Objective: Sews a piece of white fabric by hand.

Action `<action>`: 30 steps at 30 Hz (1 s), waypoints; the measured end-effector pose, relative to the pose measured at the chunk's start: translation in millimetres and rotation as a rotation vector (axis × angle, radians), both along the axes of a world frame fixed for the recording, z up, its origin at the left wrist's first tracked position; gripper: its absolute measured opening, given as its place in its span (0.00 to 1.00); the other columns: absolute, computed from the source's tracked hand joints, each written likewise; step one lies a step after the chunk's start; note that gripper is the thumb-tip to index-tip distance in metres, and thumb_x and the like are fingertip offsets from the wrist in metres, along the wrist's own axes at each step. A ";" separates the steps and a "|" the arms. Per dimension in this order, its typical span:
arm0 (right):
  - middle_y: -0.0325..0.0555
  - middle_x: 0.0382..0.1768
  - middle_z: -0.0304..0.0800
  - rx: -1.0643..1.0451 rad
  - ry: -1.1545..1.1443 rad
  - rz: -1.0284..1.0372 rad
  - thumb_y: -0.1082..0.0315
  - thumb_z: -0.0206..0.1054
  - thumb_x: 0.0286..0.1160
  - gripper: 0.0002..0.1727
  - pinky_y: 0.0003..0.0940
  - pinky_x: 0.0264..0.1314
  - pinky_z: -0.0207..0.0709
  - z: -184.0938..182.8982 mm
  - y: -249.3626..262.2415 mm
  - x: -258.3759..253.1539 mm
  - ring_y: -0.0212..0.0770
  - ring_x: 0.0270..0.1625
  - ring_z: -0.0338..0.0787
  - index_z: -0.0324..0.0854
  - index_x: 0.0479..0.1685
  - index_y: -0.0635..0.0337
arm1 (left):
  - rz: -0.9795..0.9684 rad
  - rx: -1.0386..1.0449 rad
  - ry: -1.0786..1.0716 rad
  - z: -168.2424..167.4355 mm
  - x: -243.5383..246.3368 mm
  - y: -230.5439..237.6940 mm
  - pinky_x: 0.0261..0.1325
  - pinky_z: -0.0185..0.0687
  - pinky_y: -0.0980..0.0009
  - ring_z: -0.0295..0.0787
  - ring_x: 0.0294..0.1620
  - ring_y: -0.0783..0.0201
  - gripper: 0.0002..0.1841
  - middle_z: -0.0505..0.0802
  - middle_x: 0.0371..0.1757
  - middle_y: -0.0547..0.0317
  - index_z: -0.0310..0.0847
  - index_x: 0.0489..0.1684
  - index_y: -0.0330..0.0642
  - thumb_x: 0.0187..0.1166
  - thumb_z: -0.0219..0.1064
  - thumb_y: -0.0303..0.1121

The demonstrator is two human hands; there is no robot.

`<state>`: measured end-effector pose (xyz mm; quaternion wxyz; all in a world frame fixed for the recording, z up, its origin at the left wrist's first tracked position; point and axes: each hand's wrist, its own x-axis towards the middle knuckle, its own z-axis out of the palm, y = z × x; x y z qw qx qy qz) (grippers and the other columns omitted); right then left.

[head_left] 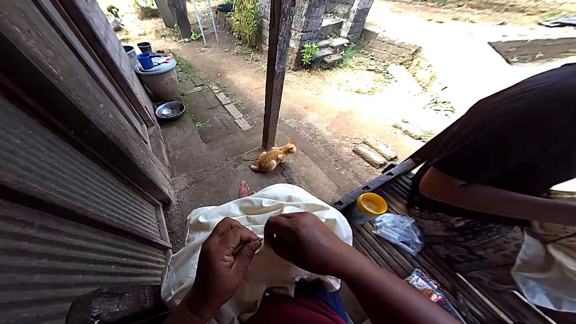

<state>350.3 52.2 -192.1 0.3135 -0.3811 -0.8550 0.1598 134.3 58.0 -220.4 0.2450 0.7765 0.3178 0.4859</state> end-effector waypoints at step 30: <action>0.42 0.23 0.84 0.093 -0.011 -0.070 0.66 0.61 0.79 0.08 0.38 0.24 0.78 8.4 -1.5 -9.8 0.40 0.25 0.87 0.84 0.35 0.56 | 0.013 0.078 0.009 -0.1 2.1 -2.0 0.49 0.80 0.89 0.83 0.46 0.81 0.06 0.87 0.41 0.64 0.91 0.36 0.44 0.75 0.74 0.36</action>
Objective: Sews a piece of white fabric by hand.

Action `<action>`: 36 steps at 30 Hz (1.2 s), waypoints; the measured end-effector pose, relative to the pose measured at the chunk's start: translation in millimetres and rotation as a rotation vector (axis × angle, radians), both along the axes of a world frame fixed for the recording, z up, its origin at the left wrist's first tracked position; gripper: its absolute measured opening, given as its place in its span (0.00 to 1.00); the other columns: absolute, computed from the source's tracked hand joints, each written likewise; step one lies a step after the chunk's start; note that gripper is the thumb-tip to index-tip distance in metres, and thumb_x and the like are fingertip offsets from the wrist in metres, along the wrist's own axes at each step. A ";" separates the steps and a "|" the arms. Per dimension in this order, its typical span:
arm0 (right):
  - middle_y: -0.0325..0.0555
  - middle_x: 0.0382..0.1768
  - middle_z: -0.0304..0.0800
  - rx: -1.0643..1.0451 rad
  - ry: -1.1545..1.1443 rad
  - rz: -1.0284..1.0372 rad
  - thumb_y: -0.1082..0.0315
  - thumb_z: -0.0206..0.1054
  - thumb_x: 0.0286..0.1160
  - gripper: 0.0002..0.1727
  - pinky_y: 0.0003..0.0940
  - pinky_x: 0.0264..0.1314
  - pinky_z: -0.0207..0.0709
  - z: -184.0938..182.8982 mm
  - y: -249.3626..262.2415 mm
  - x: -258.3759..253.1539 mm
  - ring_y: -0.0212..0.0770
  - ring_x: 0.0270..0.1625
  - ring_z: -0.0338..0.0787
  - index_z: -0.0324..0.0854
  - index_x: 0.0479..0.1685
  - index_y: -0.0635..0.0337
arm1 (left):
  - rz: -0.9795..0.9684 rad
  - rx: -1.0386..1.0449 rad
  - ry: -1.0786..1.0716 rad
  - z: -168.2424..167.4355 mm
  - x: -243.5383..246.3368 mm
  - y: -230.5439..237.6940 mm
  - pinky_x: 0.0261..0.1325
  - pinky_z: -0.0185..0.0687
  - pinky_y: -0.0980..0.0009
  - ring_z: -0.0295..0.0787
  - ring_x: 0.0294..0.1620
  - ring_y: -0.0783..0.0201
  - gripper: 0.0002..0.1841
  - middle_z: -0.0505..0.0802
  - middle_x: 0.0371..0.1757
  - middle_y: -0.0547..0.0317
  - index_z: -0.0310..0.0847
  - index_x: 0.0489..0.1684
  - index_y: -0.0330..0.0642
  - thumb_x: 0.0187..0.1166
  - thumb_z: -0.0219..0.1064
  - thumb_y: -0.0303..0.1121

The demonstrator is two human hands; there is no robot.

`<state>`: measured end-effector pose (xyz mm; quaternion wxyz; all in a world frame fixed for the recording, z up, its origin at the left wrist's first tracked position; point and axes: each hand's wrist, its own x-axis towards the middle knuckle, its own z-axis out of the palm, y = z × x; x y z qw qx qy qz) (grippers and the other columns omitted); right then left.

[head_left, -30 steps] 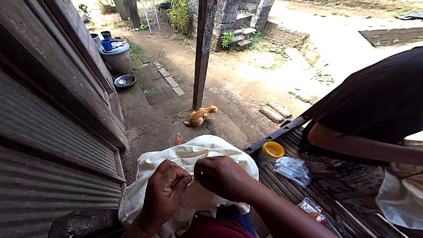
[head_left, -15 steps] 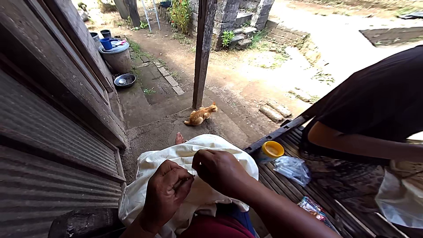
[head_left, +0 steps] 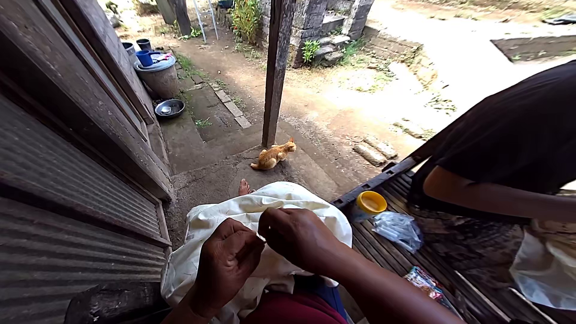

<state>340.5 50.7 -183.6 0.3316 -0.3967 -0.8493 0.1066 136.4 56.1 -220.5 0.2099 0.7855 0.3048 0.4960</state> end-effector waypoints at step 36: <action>0.39 0.18 0.79 -0.005 -0.057 0.062 0.66 0.63 0.75 0.08 0.36 0.19 0.72 -3.9 0.2 0.9 0.38 0.21 0.83 0.82 0.29 0.54 | 0.022 0.019 -0.018 -3.5 -5.3 5.4 0.52 0.82 0.86 0.85 0.49 0.79 0.05 0.89 0.44 0.63 0.91 0.37 0.44 0.76 0.72 0.34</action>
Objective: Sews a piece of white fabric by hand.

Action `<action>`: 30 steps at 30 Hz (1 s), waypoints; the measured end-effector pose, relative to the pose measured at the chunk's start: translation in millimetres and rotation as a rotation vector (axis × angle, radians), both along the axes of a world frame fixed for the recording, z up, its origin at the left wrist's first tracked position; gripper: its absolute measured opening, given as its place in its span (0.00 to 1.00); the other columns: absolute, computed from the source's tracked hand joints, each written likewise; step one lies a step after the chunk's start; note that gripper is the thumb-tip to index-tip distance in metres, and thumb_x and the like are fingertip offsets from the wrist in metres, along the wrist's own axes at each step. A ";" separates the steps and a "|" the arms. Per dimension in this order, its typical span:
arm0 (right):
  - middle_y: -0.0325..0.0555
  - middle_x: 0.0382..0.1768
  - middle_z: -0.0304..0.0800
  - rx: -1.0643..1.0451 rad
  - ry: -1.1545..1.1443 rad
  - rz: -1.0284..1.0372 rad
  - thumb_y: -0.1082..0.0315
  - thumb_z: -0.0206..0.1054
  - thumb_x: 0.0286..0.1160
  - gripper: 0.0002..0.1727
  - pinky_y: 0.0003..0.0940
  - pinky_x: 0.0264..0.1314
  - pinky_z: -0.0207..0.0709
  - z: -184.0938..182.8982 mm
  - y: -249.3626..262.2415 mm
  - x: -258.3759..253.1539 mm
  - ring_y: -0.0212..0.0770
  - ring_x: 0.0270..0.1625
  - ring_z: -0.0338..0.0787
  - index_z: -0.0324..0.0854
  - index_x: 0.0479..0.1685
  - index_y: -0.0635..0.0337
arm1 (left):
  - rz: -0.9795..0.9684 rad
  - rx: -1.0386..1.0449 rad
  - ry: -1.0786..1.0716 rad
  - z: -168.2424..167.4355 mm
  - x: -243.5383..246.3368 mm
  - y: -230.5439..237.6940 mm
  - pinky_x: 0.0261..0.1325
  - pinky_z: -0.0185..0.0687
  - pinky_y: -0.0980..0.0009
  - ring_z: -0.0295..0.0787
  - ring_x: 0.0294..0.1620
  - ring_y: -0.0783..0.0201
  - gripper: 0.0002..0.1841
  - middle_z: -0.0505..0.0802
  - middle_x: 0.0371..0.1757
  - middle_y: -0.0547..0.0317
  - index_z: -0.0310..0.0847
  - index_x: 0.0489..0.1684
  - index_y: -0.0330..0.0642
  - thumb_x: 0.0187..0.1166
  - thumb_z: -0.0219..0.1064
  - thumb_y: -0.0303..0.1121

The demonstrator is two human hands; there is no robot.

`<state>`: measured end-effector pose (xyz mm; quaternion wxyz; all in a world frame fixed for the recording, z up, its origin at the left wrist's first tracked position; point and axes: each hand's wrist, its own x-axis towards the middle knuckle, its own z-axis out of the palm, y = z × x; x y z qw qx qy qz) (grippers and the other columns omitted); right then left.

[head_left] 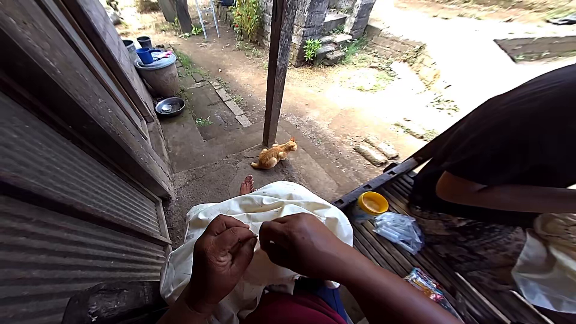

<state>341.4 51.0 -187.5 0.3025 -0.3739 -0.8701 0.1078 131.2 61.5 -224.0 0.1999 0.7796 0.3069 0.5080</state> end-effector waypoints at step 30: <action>0.43 0.26 0.82 -0.097 0.068 -0.086 0.67 0.59 0.80 0.08 0.34 0.25 0.76 3.7 0.2 -4.2 0.38 0.25 0.84 0.81 0.35 0.57 | -0.129 -0.110 -0.182 -2.7 3.7 1.9 0.55 0.82 0.84 0.84 0.53 0.78 0.03 0.87 0.47 0.69 0.90 0.42 0.51 0.78 0.73 0.35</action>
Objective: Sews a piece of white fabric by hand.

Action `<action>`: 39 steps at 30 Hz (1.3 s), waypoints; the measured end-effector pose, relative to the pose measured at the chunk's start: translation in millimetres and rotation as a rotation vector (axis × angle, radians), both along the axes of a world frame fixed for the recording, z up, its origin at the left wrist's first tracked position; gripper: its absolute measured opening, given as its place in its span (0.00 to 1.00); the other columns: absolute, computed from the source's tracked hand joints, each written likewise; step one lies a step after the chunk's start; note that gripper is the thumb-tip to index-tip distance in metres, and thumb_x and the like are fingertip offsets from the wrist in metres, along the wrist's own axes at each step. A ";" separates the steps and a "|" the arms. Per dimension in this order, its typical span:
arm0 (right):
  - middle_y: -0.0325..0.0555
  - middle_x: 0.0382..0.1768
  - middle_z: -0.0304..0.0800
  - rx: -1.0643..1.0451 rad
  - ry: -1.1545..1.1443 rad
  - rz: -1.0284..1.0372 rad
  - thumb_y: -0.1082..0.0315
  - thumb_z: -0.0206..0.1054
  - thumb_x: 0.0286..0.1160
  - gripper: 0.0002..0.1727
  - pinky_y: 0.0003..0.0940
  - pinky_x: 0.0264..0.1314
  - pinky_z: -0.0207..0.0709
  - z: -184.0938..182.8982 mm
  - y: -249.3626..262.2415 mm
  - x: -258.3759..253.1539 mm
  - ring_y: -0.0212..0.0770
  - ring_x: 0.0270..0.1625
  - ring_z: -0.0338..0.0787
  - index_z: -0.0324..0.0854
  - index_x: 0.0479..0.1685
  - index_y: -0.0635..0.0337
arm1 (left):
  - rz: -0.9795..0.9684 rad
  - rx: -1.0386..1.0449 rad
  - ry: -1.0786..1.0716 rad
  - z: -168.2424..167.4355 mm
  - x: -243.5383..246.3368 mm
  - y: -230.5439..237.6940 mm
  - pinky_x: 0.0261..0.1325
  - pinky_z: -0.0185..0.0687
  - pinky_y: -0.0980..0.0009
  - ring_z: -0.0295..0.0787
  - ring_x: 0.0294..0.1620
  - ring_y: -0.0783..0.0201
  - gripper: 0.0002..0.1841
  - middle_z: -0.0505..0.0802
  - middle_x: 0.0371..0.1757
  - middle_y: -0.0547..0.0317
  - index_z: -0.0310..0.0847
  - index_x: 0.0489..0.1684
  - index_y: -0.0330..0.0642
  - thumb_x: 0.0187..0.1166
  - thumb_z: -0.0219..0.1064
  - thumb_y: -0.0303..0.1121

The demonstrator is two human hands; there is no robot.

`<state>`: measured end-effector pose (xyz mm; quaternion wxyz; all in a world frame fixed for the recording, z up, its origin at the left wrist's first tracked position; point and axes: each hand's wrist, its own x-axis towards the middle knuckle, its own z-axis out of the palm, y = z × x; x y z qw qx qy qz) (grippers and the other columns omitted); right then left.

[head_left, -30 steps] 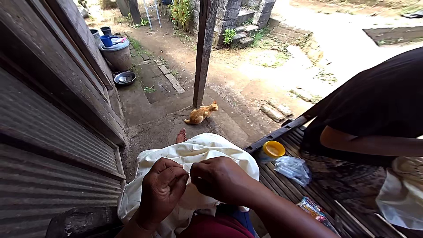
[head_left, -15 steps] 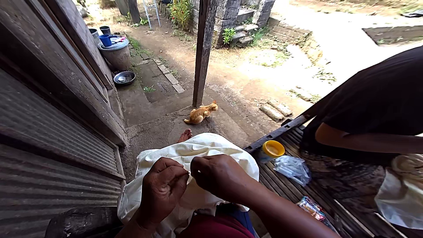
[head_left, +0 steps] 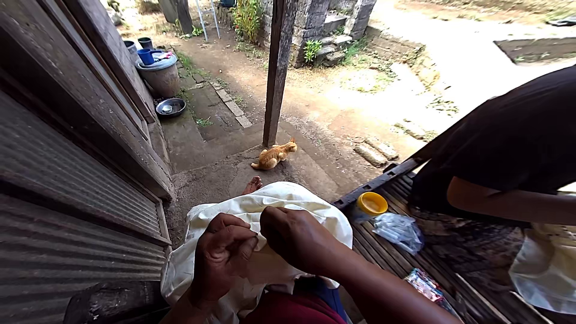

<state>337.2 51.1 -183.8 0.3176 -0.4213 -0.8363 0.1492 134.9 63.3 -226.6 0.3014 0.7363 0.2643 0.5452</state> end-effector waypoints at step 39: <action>0.36 0.33 0.94 0.332 0.210 -0.144 0.72 0.66 0.74 0.11 0.21 0.38 0.76 -30.8 -10.5 -17.3 0.31 0.33 0.85 0.86 0.53 0.56 | -0.279 -0.789 -0.534 -2.7 4.9 -13.3 0.48 0.90 0.74 0.92 0.39 0.72 0.06 0.94 0.38 0.60 0.89 0.41 0.41 0.72 0.74 0.21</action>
